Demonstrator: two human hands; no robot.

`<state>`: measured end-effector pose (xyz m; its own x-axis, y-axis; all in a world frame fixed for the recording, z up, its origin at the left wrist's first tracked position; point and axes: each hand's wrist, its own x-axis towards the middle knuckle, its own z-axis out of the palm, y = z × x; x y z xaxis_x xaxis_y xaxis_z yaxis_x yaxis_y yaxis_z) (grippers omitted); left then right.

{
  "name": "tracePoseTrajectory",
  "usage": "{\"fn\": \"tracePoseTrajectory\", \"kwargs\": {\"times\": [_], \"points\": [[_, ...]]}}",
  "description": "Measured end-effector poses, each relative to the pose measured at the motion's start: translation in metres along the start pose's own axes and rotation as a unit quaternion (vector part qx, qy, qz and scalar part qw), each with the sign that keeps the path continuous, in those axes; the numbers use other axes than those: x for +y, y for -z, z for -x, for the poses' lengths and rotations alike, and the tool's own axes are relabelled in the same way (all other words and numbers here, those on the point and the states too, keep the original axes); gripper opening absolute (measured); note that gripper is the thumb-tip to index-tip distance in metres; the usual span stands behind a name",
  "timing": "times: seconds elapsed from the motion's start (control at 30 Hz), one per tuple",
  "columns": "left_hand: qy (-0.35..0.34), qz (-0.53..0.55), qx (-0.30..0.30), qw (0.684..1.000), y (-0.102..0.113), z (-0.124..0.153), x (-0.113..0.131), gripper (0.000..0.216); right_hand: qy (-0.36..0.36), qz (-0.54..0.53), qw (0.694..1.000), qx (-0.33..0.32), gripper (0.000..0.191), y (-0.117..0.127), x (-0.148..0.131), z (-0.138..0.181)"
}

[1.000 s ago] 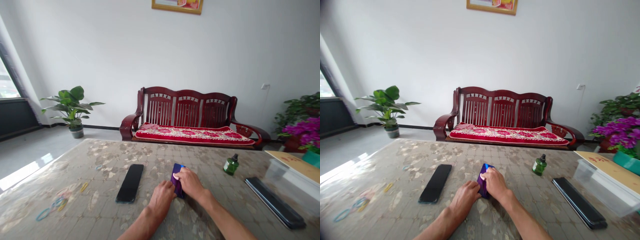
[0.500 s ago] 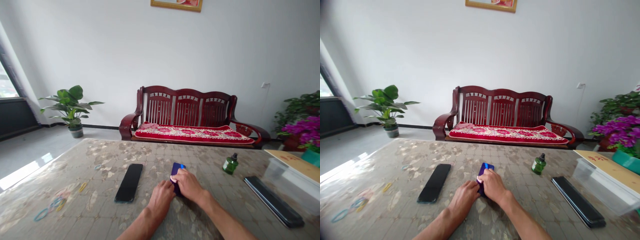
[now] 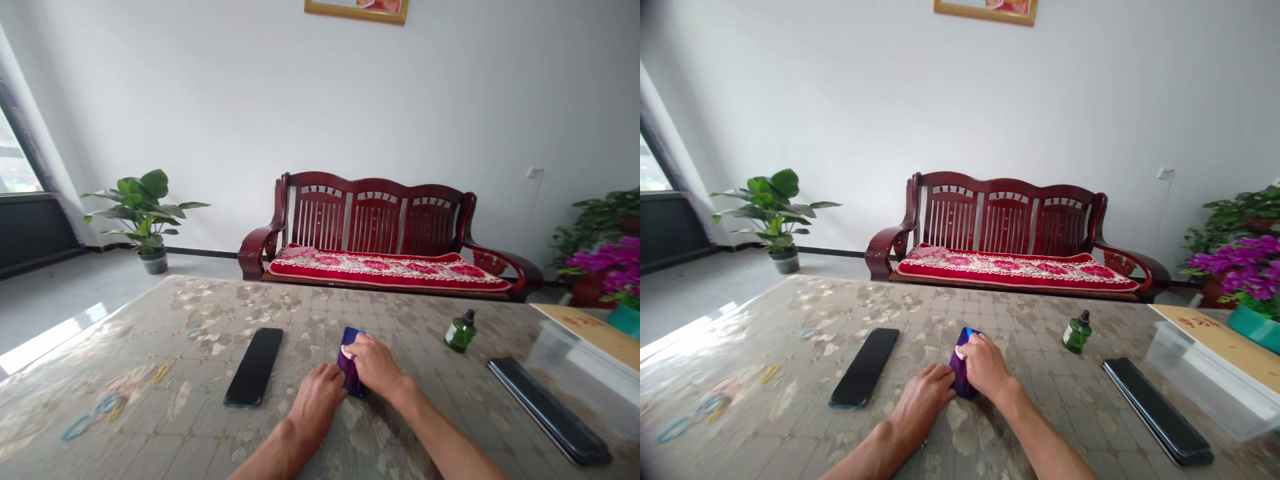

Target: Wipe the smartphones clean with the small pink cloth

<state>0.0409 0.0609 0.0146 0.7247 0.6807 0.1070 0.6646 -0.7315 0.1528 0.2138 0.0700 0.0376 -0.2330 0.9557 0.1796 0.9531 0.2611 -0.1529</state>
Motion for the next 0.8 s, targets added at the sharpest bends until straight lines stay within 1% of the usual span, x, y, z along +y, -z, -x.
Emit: {"fn": "tracePoseTrajectory", "kwargs": {"times": [0.07,0.1,0.27,0.33,0.4,0.53,0.6,0.8], "points": [[-0.006,-0.003,-0.002,1.0,0.001,0.0,0.001,0.016,0.018,-0.006,1.0,-0.006,0.034,0.001,0.0,0.004],[-0.005,-0.008,-0.005,1.0,0.003,0.0,0.001,0.015,0.014,-0.003,1.0,-0.006,0.035,0.002,0.001,0.004],[0.025,-0.004,-0.023,0.999,0.014,0.003,0.005,0.015,-0.065,0.025,0.998,0.0,0.036,0.003,0.011,-0.016],[0.039,0.007,-0.021,0.999,0.016,0.003,0.005,0.015,-0.072,0.028,0.997,0.003,0.036,0.003,0.009,-0.018],[0.045,0.015,-0.018,0.999,0.016,0.003,0.005,0.015,-0.051,0.023,0.998,0.0,0.035,0.003,0.002,-0.011],[0.049,0.02,-0.005,0.999,0.014,0.002,0.005,0.015,0.034,0.003,0.999,-0.018,0.032,0.005,-0.011,0.01],[0.05,0.021,-0.001,0.999,0.014,0.002,0.006,0.015,0.044,0.002,0.999,-0.019,0.032,0.005,-0.009,0.013],[0.051,0.025,0.002,0.998,0.014,0.003,0.005,0.016,-0.058,0.022,0.998,0.022,0.036,0.0,0.011,-0.007]]}}
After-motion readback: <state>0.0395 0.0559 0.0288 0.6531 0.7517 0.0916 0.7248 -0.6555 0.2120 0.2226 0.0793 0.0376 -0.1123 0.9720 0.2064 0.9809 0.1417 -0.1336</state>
